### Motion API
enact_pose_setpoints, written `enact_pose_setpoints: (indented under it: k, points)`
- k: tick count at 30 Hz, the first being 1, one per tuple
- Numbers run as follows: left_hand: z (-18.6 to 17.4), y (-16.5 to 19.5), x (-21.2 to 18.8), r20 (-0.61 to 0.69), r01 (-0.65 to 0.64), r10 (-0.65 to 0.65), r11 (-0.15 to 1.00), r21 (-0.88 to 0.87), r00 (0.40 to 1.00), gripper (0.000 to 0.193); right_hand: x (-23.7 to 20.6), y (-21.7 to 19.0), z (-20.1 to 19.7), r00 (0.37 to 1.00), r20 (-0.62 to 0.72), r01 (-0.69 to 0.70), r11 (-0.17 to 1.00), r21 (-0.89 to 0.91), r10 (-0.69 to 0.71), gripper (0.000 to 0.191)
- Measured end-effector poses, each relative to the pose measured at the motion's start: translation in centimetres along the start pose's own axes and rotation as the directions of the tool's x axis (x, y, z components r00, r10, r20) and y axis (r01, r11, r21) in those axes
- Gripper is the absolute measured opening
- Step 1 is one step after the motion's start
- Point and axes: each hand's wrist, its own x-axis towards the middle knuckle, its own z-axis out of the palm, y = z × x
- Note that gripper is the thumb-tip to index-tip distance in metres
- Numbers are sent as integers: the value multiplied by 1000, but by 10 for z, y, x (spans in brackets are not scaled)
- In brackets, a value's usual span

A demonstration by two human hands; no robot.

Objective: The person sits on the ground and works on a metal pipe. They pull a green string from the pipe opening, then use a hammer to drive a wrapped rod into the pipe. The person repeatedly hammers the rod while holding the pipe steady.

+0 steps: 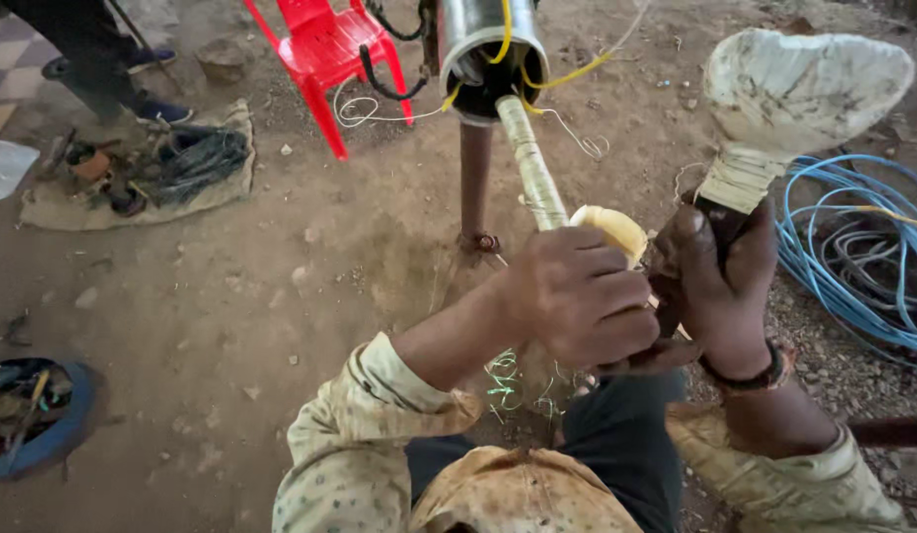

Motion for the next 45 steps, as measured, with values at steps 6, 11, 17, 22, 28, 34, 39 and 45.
enact_pose_setpoints:
  k: [6,11,17,22,28,34,39,45]
  points:
    - [-4,1,-8,51,47,-47,999,1,998,20,-8,10,11,999,-23,25,988,152,-22,22]
    - [-5,1,-11,33,40,-41,999,22,999,19,9,42,52,950,157,-276,961,16,271,28]
    - [-9,-2,-15,56,38,-40,999,33,998,18,15,15,25,994,93,-83,969,233,63,29]
    - [-6,1,-13,-182,25,3,988,150,983,11,19,21,42,957,225,-219,967,134,186,22]
    - [1,10,-24,43,-33,32,999,7,999,18,-8,39,40,987,39,-156,987,43,155,16]
    - [-12,10,-31,40,26,-26,1000,-2,999,17,-14,14,3,1000,-9,3,946,325,0,12]
    - [-11,10,-30,-57,-31,38,993,115,998,17,-3,41,28,962,200,-254,877,408,186,32]
    - [9,14,-31,-96,-62,70,995,75,993,18,-5,73,31,954,109,-298,927,228,280,24]
